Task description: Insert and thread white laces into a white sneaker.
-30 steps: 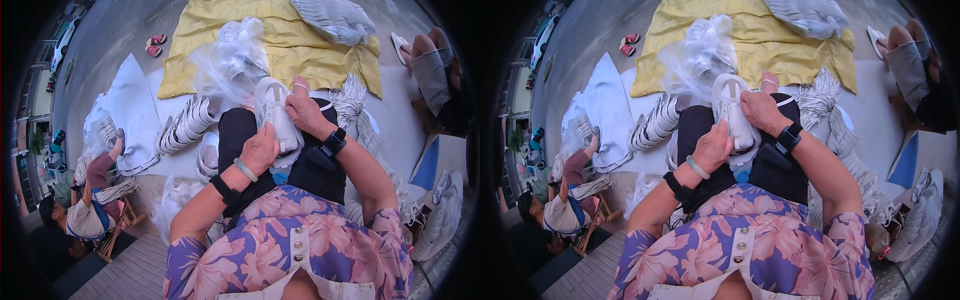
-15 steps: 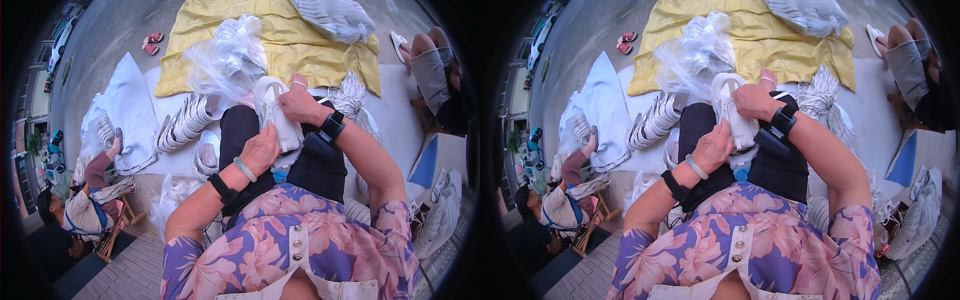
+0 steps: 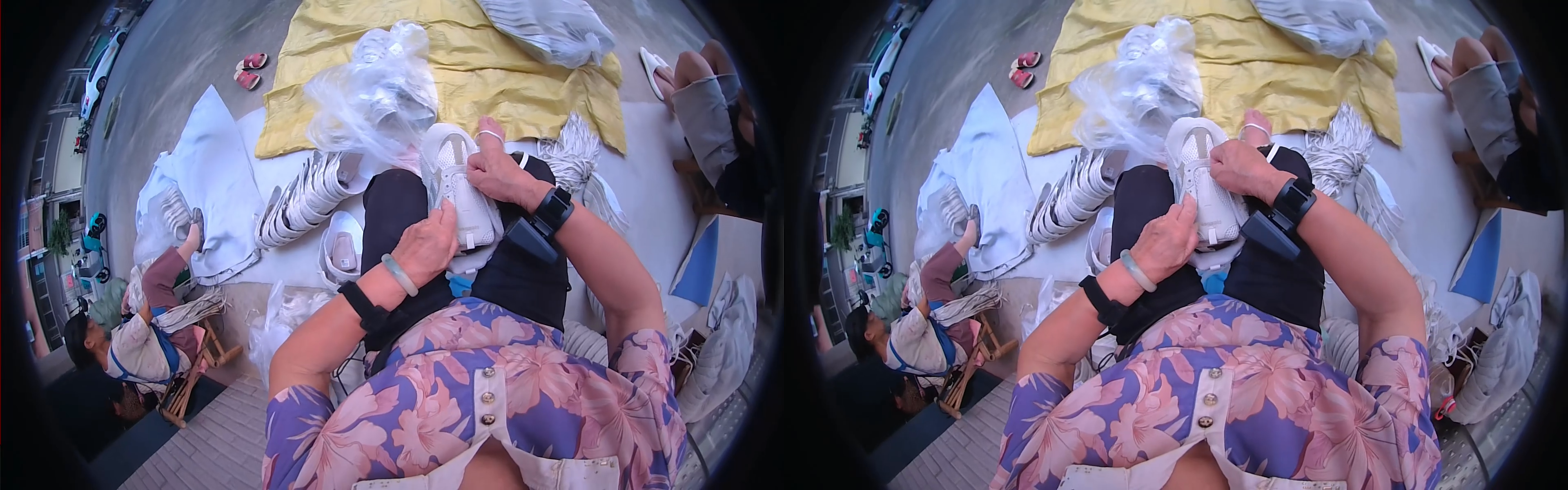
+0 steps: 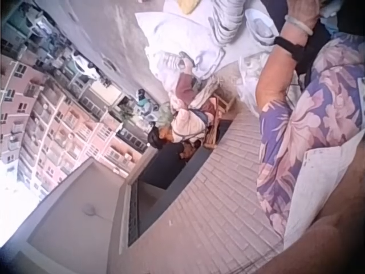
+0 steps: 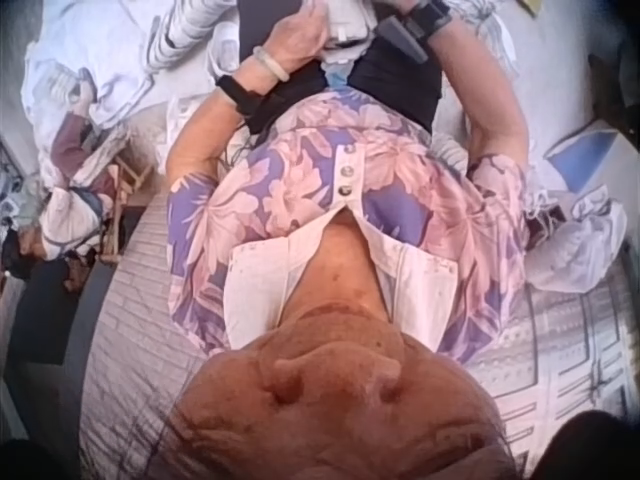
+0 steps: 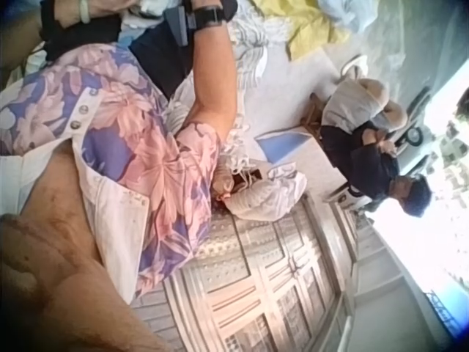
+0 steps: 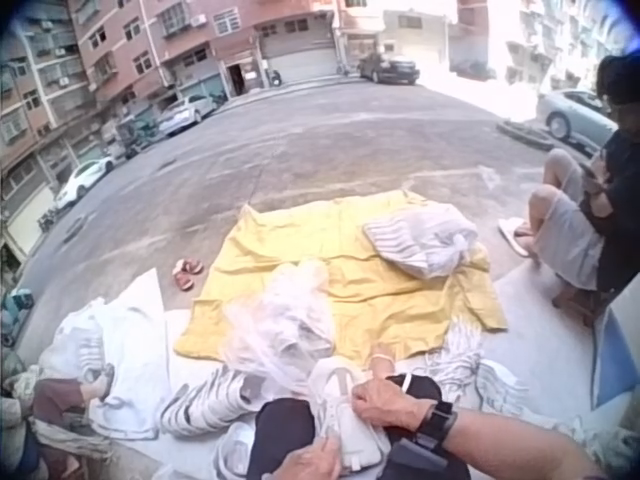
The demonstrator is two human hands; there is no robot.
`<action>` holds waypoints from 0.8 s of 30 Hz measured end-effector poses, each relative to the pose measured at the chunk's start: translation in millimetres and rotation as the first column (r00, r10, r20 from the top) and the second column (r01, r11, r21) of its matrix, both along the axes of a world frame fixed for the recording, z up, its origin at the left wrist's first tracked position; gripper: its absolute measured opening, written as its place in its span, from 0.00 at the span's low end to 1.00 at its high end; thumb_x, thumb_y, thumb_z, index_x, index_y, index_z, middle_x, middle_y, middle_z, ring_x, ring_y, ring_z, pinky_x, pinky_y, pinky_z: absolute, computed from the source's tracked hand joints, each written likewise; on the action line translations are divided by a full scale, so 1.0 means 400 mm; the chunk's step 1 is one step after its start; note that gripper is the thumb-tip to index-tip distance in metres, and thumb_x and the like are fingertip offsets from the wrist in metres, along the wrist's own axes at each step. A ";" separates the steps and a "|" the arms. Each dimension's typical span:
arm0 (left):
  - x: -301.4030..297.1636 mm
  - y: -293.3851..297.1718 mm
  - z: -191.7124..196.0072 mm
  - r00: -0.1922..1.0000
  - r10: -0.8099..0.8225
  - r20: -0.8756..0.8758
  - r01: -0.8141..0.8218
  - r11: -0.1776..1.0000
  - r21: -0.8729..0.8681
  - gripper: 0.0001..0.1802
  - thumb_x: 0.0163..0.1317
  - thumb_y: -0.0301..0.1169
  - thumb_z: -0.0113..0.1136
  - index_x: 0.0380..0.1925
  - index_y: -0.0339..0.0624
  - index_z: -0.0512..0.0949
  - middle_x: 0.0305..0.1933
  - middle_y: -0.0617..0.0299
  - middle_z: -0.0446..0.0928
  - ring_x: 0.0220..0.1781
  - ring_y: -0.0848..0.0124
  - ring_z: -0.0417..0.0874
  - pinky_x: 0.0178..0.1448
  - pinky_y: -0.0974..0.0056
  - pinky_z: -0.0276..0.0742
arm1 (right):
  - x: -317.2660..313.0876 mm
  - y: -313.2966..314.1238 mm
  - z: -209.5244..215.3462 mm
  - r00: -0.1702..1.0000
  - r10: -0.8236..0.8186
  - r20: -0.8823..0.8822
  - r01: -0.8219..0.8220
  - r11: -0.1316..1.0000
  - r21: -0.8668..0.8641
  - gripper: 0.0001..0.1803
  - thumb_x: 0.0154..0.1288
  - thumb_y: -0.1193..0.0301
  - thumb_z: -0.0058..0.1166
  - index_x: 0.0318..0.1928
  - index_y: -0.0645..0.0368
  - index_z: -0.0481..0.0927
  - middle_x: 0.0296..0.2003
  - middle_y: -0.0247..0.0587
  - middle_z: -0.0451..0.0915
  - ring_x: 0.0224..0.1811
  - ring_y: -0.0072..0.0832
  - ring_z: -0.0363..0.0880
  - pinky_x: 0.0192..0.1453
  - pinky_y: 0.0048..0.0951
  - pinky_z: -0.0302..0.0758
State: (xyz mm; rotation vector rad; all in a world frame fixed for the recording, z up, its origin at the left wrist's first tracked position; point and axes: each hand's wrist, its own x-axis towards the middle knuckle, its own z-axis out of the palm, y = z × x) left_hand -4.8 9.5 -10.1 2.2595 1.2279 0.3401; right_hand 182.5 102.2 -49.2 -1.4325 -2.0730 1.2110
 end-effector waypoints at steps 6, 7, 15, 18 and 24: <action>-0.002 -0.005 -0.003 0.999 -0.015 0.041 0.014 1.000 0.008 0.25 0.54 0.25 0.51 0.51 0.24 0.61 0.32 0.44 0.70 0.31 0.49 0.76 0.34 0.54 0.74 | 0.004 -0.007 0.044 0.998 0.040 0.054 -0.031 0.986 -0.165 0.11 0.51 0.70 0.44 0.24 0.65 0.76 0.25 0.55 0.77 0.29 0.46 0.76 0.37 0.40 0.71; -0.001 -0.006 -0.002 0.999 -0.018 0.033 0.018 1.000 0.004 0.25 0.54 0.25 0.51 0.51 0.24 0.62 0.32 0.44 0.70 0.31 0.49 0.76 0.34 0.54 0.74 | 0.002 -0.004 0.041 0.998 0.038 0.055 -0.027 0.982 -0.186 0.11 0.51 0.70 0.45 0.24 0.65 0.76 0.24 0.54 0.77 0.28 0.44 0.76 0.35 0.39 0.71; -0.001 0.005 0.024 0.999 0.038 -0.003 -0.038 0.999 -0.013 0.23 0.53 0.29 0.55 0.49 0.29 0.65 0.29 0.47 0.71 0.30 0.51 0.76 0.33 0.55 0.73 | 0.016 0.018 0.009 0.956 0.062 -0.286 -0.148 0.946 -0.288 0.08 0.53 0.71 0.47 0.27 0.64 0.75 0.22 0.42 0.76 0.25 0.29 0.72 0.31 0.31 0.69; 0.011 0.038 0.033 0.991 0.124 0.039 -0.126 0.991 0.046 0.18 0.51 0.31 0.59 0.41 0.34 0.70 0.27 0.52 0.72 0.27 0.55 0.76 0.31 0.59 0.73 | 0.010 0.014 0.008 0.956 0.115 -0.270 -0.161 0.975 -0.153 0.07 0.55 0.72 0.47 0.27 0.63 0.75 0.23 0.45 0.76 0.26 0.33 0.74 0.32 0.33 0.69; 0.033 0.162 -0.017 0.905 0.363 0.222 -0.355 0.932 -0.076 0.11 0.45 0.27 0.61 0.29 0.38 0.72 0.20 0.60 0.71 0.22 0.72 0.73 0.30 0.67 0.71 | -0.007 -0.022 0.059 0.991 -0.052 0.125 0.004 0.934 0.357 0.06 0.55 0.70 0.50 0.30 0.60 0.72 0.25 0.52 0.76 0.32 0.48 0.76 0.35 0.43 0.70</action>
